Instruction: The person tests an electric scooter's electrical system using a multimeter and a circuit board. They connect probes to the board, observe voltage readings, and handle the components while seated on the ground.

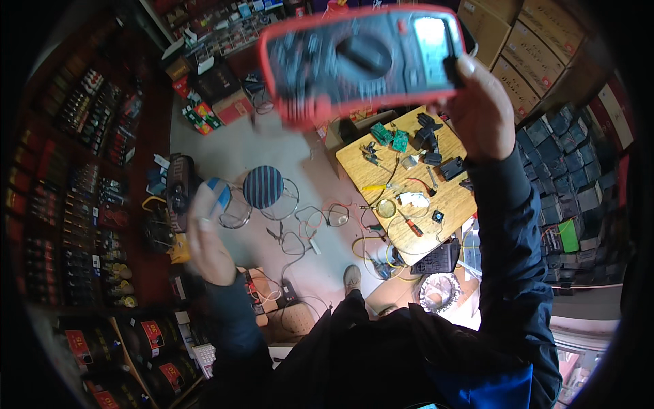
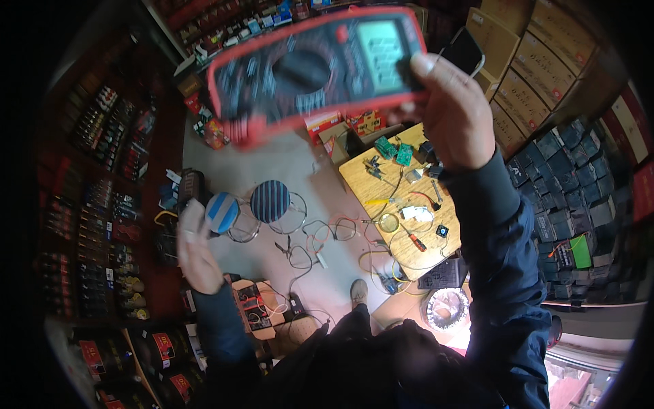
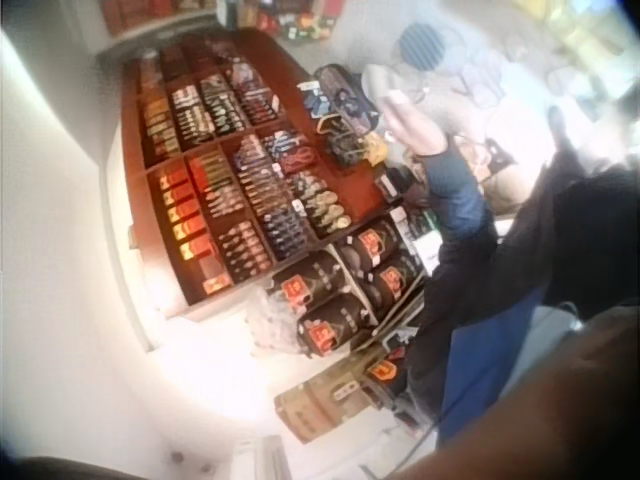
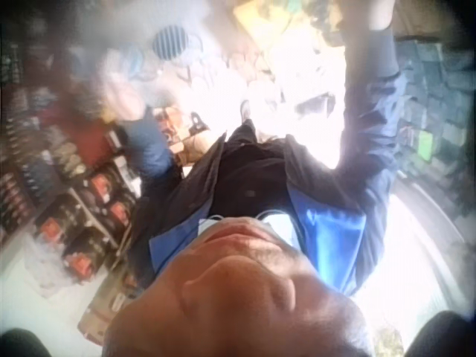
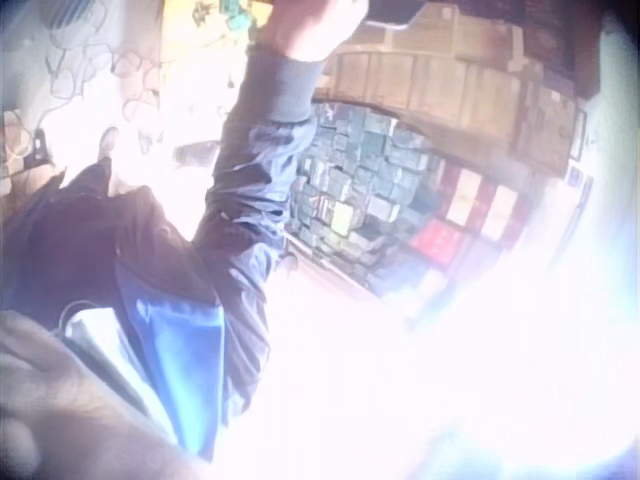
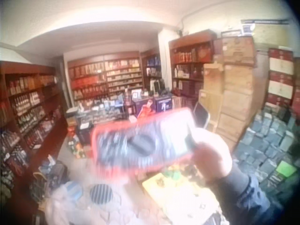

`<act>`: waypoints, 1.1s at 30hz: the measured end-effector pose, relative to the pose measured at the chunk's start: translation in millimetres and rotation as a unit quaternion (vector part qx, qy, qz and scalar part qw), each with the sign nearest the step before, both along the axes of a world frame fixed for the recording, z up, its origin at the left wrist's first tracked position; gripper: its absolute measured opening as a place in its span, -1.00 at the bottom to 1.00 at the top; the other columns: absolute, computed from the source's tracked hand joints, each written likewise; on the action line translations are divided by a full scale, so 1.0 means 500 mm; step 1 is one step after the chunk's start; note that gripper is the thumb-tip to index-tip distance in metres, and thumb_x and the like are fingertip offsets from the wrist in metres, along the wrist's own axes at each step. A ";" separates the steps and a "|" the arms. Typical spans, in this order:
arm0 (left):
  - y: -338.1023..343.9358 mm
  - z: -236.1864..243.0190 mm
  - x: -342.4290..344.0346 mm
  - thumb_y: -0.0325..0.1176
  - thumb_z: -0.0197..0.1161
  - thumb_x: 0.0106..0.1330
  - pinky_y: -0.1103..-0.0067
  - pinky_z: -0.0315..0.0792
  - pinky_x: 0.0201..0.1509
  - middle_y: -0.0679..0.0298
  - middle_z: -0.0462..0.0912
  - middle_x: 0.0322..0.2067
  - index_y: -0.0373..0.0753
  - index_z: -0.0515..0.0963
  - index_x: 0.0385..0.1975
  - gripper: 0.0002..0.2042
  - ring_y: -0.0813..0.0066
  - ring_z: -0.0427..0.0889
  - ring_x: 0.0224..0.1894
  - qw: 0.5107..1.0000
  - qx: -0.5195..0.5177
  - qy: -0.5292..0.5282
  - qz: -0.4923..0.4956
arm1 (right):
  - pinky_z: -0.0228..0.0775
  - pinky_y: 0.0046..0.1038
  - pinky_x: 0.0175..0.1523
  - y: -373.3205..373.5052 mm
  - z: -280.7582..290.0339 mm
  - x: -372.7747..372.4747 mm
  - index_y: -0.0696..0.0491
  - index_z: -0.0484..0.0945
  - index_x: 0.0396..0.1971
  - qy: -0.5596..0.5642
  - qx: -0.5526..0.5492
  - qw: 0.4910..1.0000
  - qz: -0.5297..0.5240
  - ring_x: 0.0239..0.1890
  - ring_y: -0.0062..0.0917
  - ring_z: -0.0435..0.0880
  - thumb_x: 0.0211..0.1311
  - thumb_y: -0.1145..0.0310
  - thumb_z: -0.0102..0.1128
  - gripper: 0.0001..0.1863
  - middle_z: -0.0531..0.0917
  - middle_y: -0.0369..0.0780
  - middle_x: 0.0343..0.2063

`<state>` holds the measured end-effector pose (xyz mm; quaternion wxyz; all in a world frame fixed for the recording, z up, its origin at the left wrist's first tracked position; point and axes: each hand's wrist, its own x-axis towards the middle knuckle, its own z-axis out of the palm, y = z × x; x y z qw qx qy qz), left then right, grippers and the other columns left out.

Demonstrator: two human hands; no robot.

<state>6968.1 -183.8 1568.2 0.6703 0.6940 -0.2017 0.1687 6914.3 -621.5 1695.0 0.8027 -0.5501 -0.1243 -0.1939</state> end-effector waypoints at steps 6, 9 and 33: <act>-0.092 0.229 -0.110 0.40 -0.04 0.50 0.25 0.48 0.41 -0.17 0.53 0.30 -0.48 0.22 0.49 -0.05 0.02 0.61 0.29 0.929 -0.046 0.179 -0.319 | 0.63 -0.53 -0.28 0.090 -0.017 -0.217 0.21 0.64 -0.09 0.090 -0.011 0.995 0.032 -0.32 -0.57 0.74 0.43 0.23 0.32 -0.68 0.71 -0.23 -0.29; -0.126 0.224 -0.219 0.38 0.15 0.36 0.35 0.60 0.27 -0.13 0.62 0.20 -0.50 0.27 0.43 -0.01 0.13 0.72 0.15 0.832 0.065 0.337 -0.436 | 0.59 -0.58 -0.31 0.098 -0.073 -0.321 0.21 0.66 -0.11 0.147 -0.042 0.986 0.062 -0.40 -0.60 0.73 0.40 0.21 0.40 -0.66 0.73 -0.25 -0.32; -0.348 0.078 -0.537 -0.27 0.41 0.34 0.45 0.75 -0.07 0.02 0.12 0.58 -0.25 -0.06 0.62 -0.05 0.12 0.32 0.52 0.668 -0.372 0.377 -0.523 | 0.56 -0.17 -0.11 0.335 -0.576 -1.292 0.05 0.76 -0.15 0.523 -0.200 0.796 -0.228 -0.25 -0.07 0.76 0.29 0.29 0.38 -0.79 0.76 0.02 -0.34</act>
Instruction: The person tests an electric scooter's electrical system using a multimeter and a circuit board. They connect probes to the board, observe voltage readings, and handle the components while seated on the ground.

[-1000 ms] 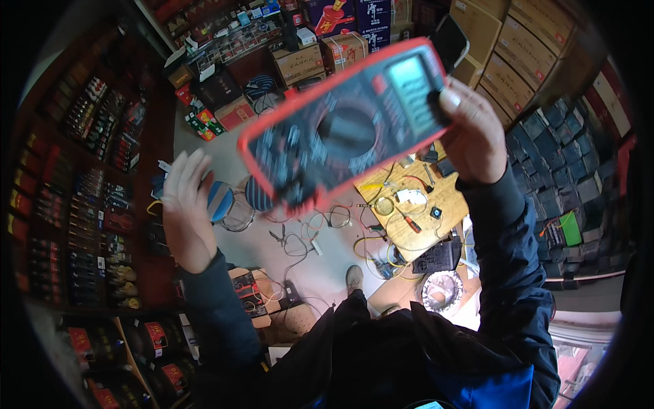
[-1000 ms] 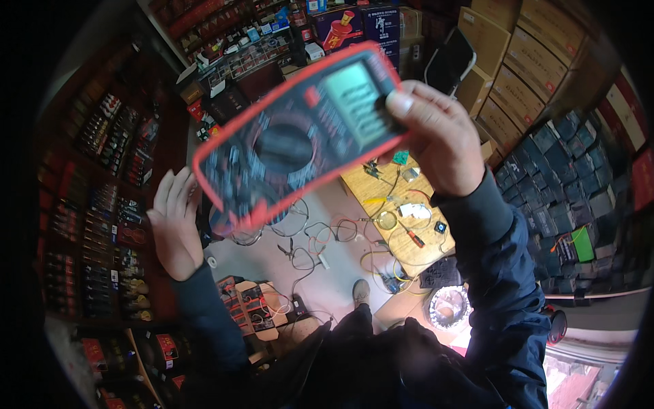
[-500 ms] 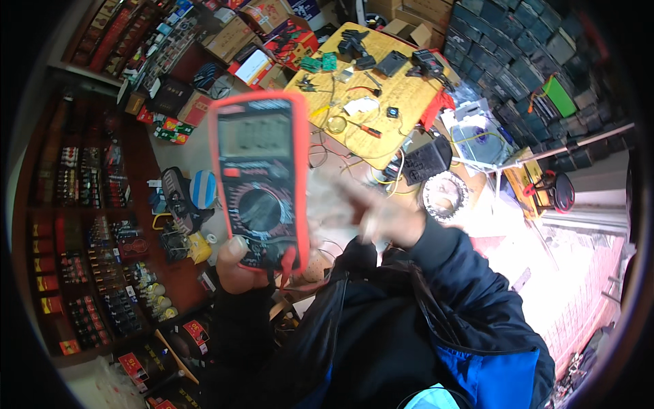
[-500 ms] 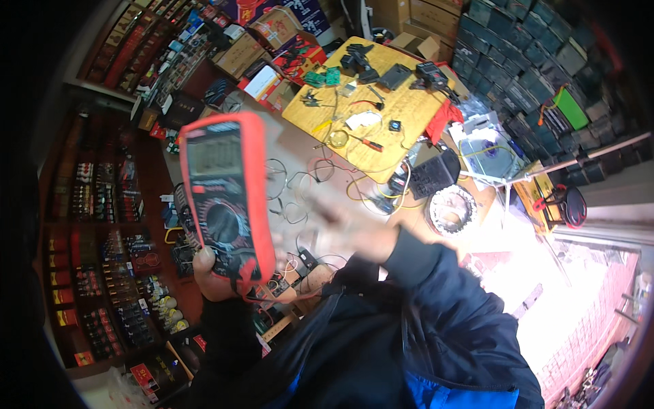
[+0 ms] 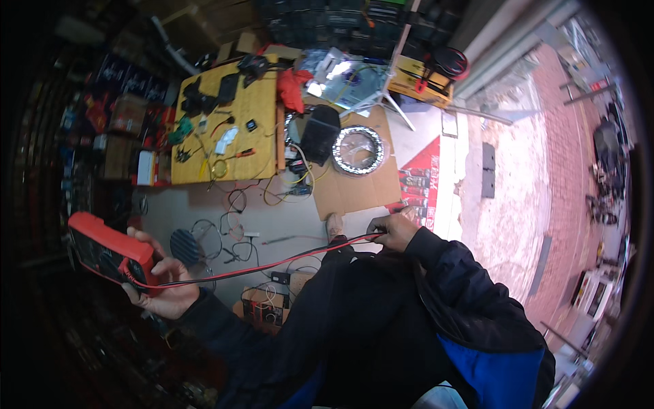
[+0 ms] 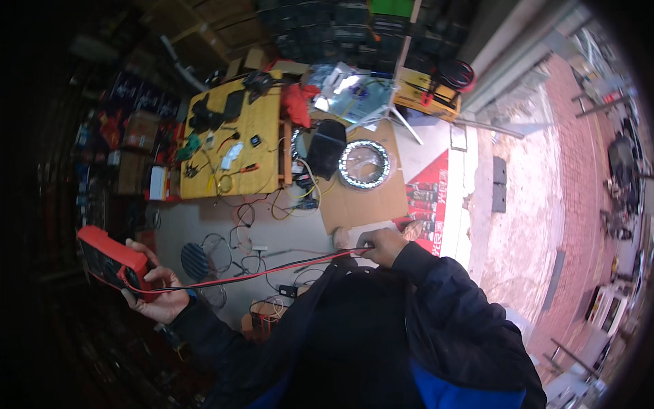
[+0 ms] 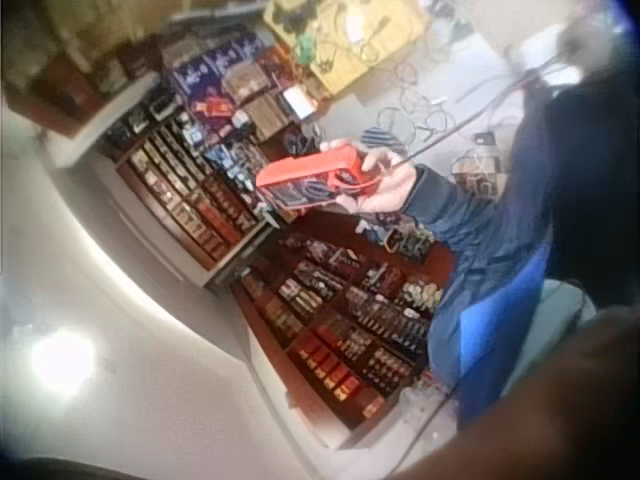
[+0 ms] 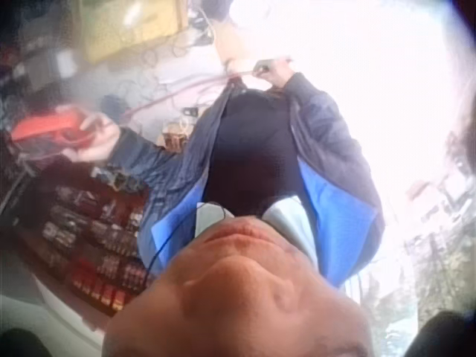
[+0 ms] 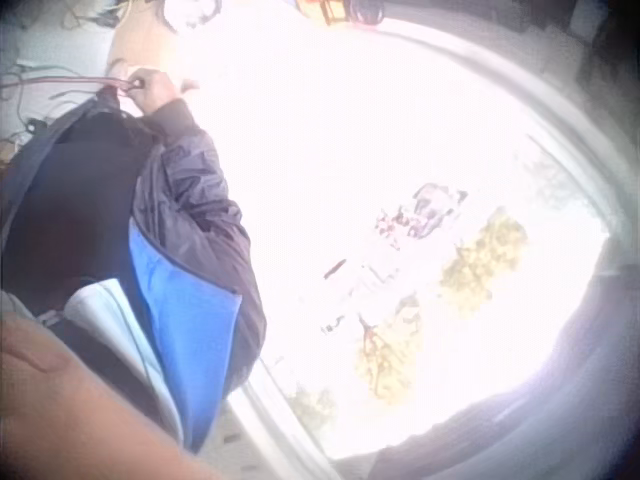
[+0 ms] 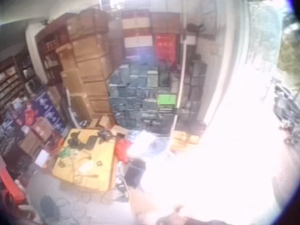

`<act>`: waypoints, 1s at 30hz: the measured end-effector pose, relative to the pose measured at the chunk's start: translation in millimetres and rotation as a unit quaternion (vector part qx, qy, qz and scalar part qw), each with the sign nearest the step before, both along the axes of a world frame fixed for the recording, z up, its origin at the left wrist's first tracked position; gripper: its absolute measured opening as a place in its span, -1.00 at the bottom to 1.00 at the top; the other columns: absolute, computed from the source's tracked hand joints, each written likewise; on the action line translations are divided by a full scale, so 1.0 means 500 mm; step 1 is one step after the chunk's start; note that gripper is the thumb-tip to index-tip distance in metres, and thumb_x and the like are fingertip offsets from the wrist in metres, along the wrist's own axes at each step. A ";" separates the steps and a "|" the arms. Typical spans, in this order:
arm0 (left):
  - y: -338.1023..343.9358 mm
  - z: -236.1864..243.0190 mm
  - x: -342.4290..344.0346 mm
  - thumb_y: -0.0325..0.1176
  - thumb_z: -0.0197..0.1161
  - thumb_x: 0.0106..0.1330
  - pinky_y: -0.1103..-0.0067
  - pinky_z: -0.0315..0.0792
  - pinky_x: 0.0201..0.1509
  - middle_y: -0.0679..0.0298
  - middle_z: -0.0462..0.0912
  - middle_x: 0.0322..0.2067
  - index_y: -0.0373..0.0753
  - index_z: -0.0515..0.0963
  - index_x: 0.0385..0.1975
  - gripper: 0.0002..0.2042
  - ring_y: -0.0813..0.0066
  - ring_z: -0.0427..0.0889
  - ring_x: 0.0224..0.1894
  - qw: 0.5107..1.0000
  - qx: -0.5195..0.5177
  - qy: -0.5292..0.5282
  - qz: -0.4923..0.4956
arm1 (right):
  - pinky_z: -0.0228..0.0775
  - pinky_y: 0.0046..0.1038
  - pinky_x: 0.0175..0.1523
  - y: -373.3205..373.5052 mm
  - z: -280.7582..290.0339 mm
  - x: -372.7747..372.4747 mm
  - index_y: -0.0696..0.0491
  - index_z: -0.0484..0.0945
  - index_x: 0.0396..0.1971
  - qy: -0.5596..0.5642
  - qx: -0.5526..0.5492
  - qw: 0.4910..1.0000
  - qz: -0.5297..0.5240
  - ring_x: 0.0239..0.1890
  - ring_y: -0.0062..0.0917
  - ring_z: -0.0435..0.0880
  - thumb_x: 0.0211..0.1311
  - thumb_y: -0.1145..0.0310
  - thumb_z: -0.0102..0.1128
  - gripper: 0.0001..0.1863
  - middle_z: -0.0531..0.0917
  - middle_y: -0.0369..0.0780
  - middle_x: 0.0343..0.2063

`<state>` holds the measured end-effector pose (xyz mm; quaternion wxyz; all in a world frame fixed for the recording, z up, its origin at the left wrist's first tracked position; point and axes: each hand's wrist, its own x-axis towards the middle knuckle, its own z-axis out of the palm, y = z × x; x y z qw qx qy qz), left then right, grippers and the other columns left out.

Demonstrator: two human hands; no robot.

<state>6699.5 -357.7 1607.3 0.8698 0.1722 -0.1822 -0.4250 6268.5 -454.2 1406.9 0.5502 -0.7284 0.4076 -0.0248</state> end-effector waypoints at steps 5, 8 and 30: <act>-0.130 -0.052 -0.198 -0.20 0.33 0.38 0.55 0.71 -0.27 0.05 0.16 0.57 -0.16 -0.04 0.63 -0.11 0.19 0.28 0.57 0.991 0.069 -0.017 -0.113 | 0.56 -0.26 -0.09 0.024 -0.042 -0.377 0.08 0.75 -0.13 0.030 0.026 0.972 -0.231 -0.22 -0.23 0.77 0.18 0.37 0.41 -0.74 0.76 -0.05 -0.36; -0.251 -0.062 -0.390 -0.17 0.30 0.40 0.55 0.70 -0.27 0.05 0.15 0.57 -0.19 -0.05 0.63 -0.12 0.18 0.27 0.57 0.977 0.074 -0.019 -0.197 | 0.56 -0.25 -0.10 0.060 -0.063 -0.614 0.07 0.75 -0.15 0.042 0.020 0.949 -0.311 -0.24 -0.24 0.78 0.18 0.40 0.37 -0.77 0.77 -0.07 -0.35; -0.919 -0.288 -1.780 -0.24 0.32 0.38 0.44 0.68 -0.12 -0.13 0.37 0.43 -0.33 0.23 0.51 -0.27 0.02 0.44 0.45 0.838 0.212 0.021 -0.502 | 0.61 -0.42 -0.11 0.619 -0.216 -1.594 0.31 0.70 -0.14 0.118 -0.046 0.411 -0.903 -0.31 -0.45 0.78 0.48 0.46 0.23 -0.80 0.78 -0.13 -0.39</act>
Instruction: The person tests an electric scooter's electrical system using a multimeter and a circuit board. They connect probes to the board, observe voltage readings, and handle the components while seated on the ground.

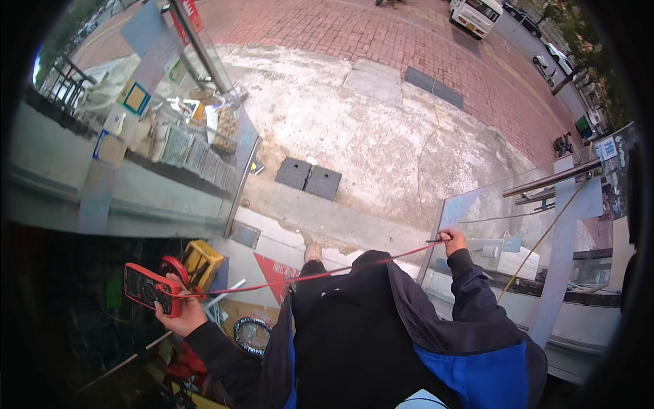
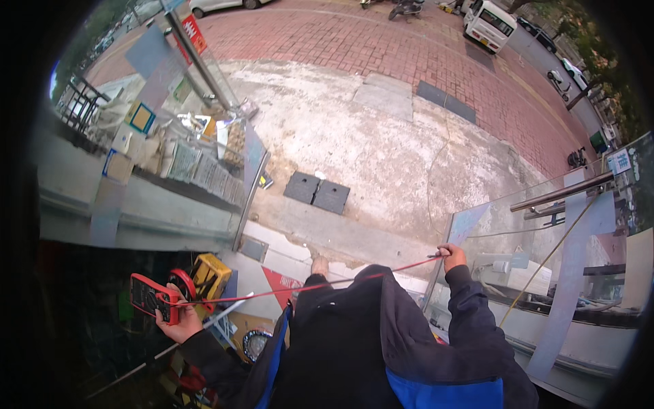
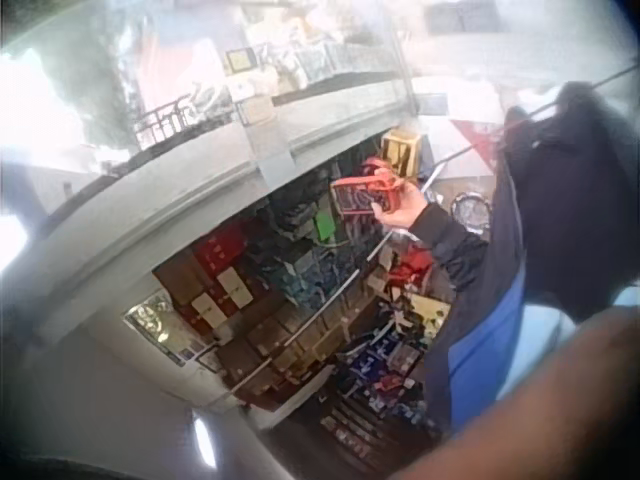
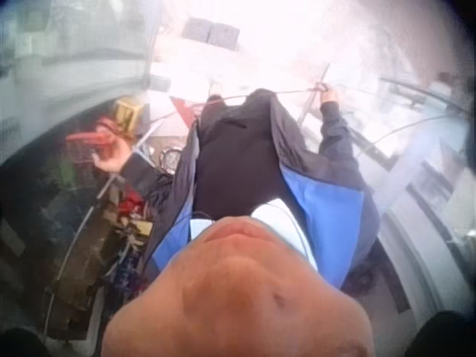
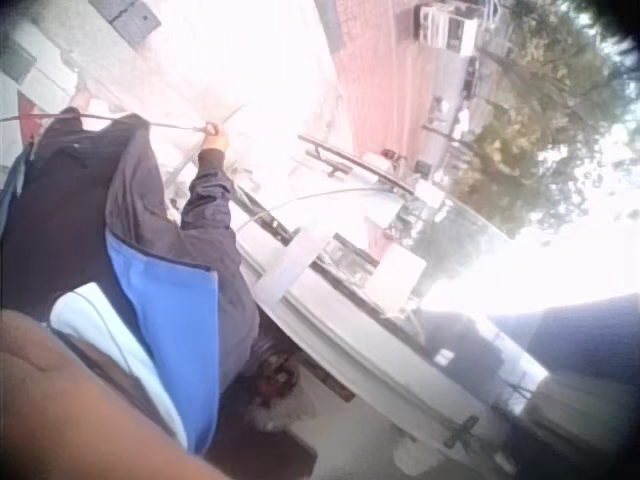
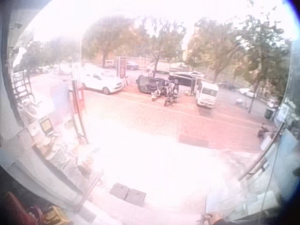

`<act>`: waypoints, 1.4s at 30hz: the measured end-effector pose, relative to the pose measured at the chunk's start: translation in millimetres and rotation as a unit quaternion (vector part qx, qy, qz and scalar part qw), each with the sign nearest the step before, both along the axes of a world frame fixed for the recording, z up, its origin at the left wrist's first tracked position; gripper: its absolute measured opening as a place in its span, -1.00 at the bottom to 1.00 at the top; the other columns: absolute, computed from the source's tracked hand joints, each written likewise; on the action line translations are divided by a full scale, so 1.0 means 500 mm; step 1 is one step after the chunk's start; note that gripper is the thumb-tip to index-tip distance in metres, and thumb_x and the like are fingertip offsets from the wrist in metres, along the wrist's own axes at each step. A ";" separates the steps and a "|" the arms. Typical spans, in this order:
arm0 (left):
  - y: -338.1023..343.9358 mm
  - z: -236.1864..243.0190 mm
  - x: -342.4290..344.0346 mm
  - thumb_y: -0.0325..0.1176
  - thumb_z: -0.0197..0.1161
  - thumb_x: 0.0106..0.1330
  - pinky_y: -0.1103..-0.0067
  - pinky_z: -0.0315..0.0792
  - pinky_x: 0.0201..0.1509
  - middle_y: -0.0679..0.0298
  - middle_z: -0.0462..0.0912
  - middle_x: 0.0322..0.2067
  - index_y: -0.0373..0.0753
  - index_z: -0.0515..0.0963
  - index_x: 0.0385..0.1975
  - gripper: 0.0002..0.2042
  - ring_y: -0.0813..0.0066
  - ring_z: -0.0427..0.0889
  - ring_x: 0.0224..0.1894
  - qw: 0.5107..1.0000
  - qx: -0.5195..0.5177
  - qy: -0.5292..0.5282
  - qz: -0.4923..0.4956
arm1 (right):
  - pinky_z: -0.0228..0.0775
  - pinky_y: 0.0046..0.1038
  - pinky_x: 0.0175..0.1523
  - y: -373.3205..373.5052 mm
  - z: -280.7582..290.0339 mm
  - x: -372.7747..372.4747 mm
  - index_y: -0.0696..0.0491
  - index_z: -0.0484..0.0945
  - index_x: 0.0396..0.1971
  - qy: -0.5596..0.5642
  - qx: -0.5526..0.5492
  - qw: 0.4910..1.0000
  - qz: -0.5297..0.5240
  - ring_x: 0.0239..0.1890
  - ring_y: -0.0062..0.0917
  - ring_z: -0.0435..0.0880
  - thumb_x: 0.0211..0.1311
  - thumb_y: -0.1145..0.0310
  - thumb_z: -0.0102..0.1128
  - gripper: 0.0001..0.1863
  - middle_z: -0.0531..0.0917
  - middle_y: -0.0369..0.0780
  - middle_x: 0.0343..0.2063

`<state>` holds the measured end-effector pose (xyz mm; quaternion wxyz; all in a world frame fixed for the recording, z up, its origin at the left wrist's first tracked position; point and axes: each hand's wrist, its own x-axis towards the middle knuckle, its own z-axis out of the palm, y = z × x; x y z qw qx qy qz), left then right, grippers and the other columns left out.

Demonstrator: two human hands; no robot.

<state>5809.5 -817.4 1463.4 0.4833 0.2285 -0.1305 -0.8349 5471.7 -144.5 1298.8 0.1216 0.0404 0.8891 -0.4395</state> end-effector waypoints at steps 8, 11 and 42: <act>-0.073 -0.072 -0.558 -0.18 0.27 0.46 0.46 0.74 -0.15 -0.07 0.43 0.40 -0.35 0.23 0.49 -0.31 0.05 0.51 0.39 0.997 -0.022 0.019 -0.074 | 0.56 -0.43 -0.20 0.175 -0.059 -0.280 0.23 0.69 -0.27 0.112 -0.020 0.967 -0.228 -0.42 -0.51 0.70 0.48 0.30 0.30 -0.75 0.76 -0.18 -0.46; -0.063 -0.137 -0.740 -0.19 0.25 0.49 0.45 0.72 -0.11 -0.07 0.42 0.41 -0.38 0.23 0.49 -0.33 0.04 0.54 0.38 0.988 -0.089 0.044 -0.117 | 0.49 -0.43 -0.37 0.227 -0.192 -0.388 0.21 0.68 -0.37 0.091 -0.043 0.955 -0.278 -0.53 -0.53 0.63 0.45 0.14 0.37 -0.62 0.70 -0.22 -0.54; 0.842 -0.463 -2.808 -0.40 0.42 0.19 0.35 0.79 -0.06 -0.05 0.56 0.26 -0.30 0.30 0.44 -0.24 -0.07 0.60 0.31 0.833 -0.179 -0.065 -0.519 | 0.41 -0.36 -0.21 0.530 -0.717 -2.016 0.16 0.67 -0.20 -0.092 -0.151 0.913 -0.368 -0.40 -0.50 0.57 0.40 0.17 0.27 -0.69 0.62 -0.25 -0.48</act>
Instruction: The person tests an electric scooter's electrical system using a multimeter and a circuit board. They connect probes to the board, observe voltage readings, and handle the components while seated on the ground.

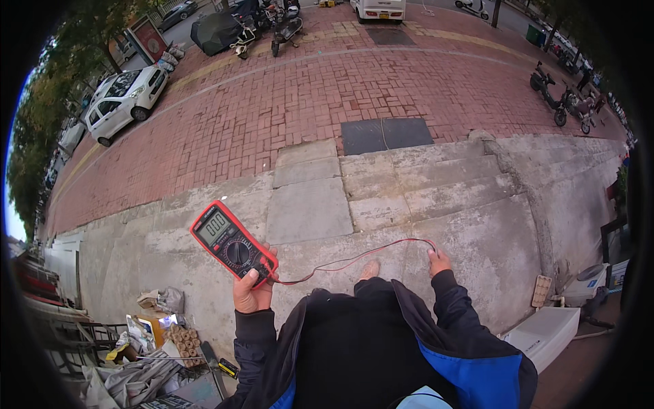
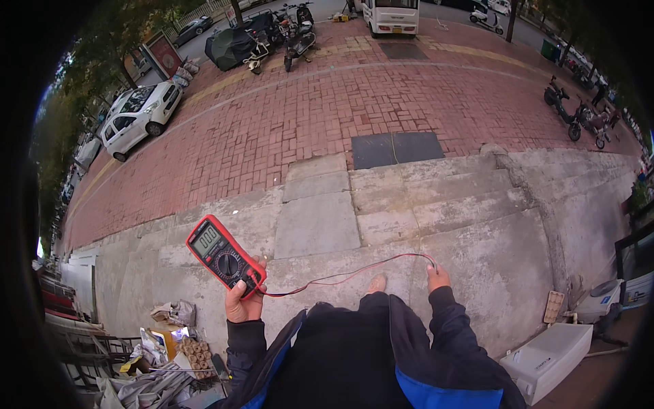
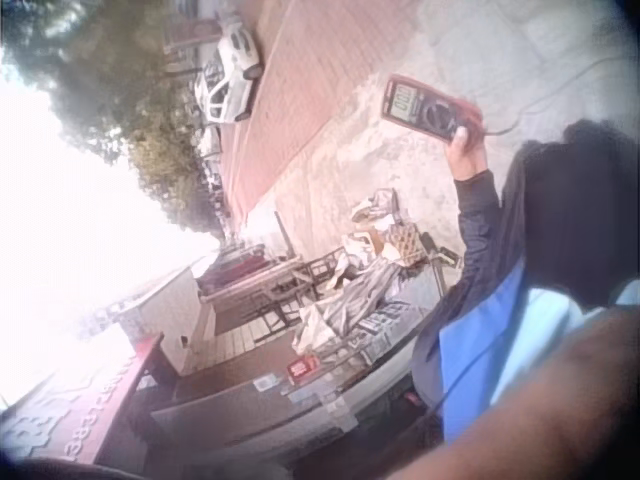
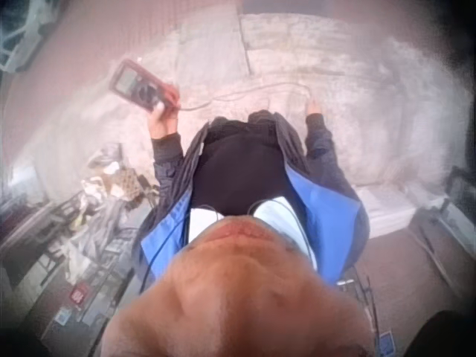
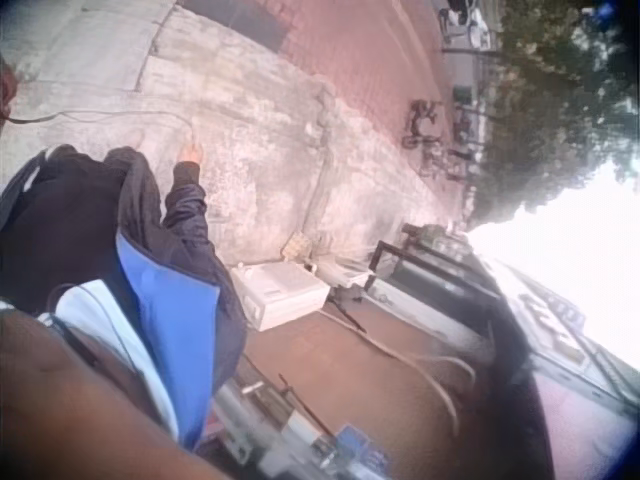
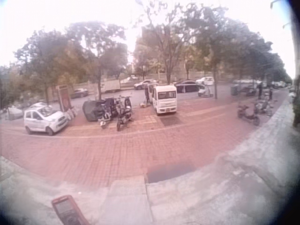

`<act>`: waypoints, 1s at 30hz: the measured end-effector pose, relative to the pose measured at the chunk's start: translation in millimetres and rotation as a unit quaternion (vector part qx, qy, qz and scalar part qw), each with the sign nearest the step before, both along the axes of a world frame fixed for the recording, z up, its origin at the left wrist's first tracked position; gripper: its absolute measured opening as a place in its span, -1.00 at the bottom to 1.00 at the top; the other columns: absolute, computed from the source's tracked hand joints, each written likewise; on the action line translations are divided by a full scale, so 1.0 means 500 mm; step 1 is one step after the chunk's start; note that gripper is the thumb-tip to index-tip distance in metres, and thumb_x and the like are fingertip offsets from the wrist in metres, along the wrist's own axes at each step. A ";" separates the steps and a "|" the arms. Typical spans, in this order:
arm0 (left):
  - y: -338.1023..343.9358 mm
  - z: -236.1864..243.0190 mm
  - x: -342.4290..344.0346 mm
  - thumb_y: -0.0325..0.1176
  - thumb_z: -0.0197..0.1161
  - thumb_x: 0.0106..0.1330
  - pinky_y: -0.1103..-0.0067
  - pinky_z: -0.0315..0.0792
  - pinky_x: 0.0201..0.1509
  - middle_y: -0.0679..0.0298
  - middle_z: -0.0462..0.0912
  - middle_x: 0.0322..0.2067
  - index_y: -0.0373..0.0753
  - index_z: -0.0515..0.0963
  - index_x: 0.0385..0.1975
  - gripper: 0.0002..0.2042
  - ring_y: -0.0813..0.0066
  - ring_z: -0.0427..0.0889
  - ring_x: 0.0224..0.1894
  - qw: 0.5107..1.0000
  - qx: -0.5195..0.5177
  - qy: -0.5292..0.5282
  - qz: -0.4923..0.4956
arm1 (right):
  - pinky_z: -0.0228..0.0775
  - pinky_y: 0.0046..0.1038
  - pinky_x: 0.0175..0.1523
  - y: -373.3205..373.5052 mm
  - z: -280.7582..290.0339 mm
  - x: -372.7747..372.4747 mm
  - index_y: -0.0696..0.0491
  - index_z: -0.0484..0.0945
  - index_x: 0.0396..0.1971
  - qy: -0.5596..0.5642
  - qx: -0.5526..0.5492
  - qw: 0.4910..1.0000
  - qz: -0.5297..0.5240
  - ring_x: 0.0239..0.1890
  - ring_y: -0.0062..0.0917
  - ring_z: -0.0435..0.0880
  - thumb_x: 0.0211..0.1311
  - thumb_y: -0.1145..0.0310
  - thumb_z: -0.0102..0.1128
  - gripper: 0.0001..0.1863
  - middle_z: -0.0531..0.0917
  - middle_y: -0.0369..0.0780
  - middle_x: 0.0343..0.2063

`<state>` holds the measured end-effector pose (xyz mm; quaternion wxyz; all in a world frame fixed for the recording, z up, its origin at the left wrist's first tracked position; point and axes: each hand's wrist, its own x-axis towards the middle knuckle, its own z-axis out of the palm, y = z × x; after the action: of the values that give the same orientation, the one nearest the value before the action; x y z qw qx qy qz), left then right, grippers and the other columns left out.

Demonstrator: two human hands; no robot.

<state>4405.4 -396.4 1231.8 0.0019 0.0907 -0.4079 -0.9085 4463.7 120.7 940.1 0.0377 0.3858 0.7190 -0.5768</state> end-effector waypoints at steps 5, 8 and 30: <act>0.097 0.000 -0.191 -0.39 0.44 0.20 0.39 0.79 -0.10 -0.06 0.53 0.30 -0.27 0.29 0.45 -0.24 -0.09 0.57 0.33 0.998 -0.012 -0.055 -0.001 | 0.39 -0.42 -0.39 0.008 0.033 -0.282 0.15 0.65 -0.28 0.016 -0.047 0.997 0.052 -0.56 -0.60 0.53 0.41 0.27 0.30 -0.78 0.60 -0.29 -0.58; 0.158 -0.035 -0.317 -0.39 0.42 0.22 0.37 0.78 -0.09 -0.08 0.52 0.30 -0.29 0.28 0.46 -0.24 -0.12 0.56 0.34 0.997 0.005 -0.070 -0.020 | 0.35 -0.44 -0.53 0.056 0.085 -0.399 0.11 0.60 -0.30 -0.015 -0.056 0.998 0.032 -0.65 -0.58 0.52 0.47 0.19 0.26 -0.73 0.59 -0.29 -0.59; 0.610 -0.345 -1.219 -0.47 0.30 0.27 0.15 0.64 0.22 -0.10 0.57 0.23 -0.31 0.27 0.47 -0.29 -0.04 0.60 0.26 0.978 -0.022 -0.037 -0.206 | 0.29 -0.53 -0.43 0.286 0.080 -1.294 0.11 0.79 -0.15 0.009 -0.214 0.963 0.163 -0.60 -0.64 0.47 0.35 -0.06 0.43 -0.53 0.45 -0.37 -0.71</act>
<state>3795.8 -91.2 1059.3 -0.1984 0.0378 -0.4378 -0.8761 3816.7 263.6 980.4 0.2068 0.2413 0.6325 -0.7063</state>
